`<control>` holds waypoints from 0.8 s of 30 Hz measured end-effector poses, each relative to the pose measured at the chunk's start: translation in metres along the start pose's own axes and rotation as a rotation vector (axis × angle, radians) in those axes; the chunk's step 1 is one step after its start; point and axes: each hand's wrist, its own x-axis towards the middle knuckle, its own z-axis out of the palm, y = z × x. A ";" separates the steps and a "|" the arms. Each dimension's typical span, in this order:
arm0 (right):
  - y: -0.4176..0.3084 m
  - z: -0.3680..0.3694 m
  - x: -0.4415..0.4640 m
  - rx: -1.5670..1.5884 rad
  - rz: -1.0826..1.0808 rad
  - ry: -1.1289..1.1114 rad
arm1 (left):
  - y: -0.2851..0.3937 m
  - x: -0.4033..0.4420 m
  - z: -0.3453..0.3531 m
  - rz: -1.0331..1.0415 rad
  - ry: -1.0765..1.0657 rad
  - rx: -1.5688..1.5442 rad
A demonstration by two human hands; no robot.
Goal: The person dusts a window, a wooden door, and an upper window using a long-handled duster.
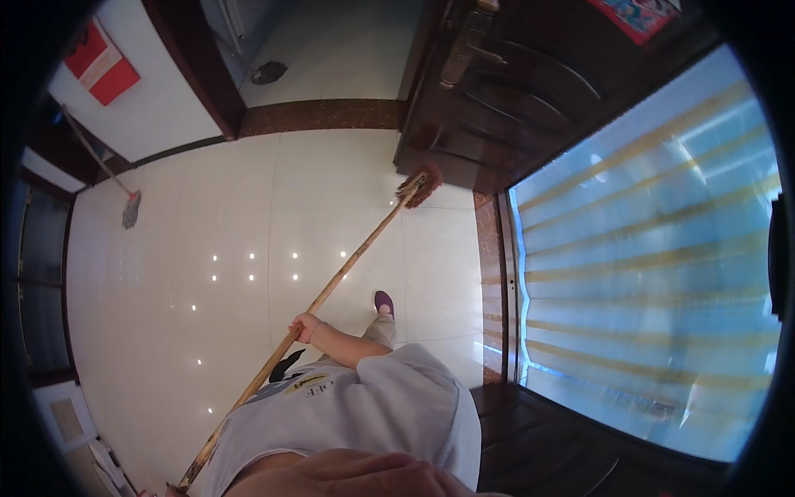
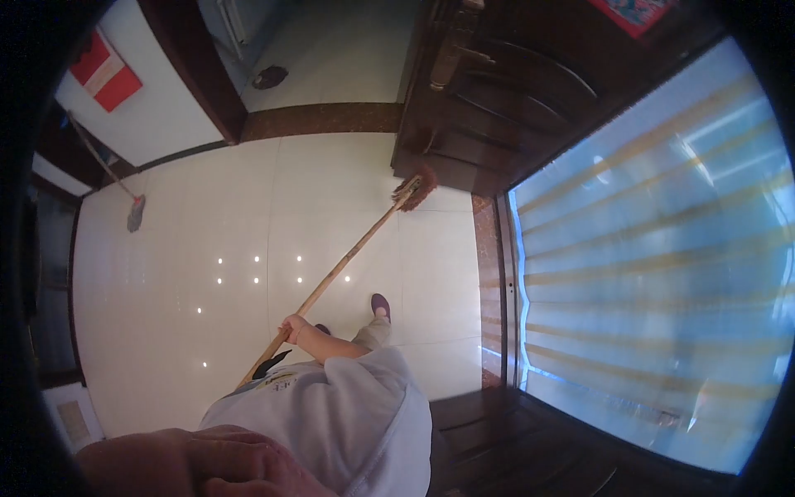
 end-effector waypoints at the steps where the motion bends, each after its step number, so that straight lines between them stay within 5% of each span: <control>1: -0.002 -0.002 -0.006 0.061 -0.032 -0.033 | -0.002 0.012 0.001 0.018 0.027 0.004; 14: -0.067 -0.017 -0.215 0.206 -0.478 -0.462 | 0.077 0.171 0.027 0.264 0.385 -0.088; 24: -0.174 -0.053 -0.460 -0.162 -0.808 -0.856 | 0.332 0.136 0.075 0.429 0.289 -0.378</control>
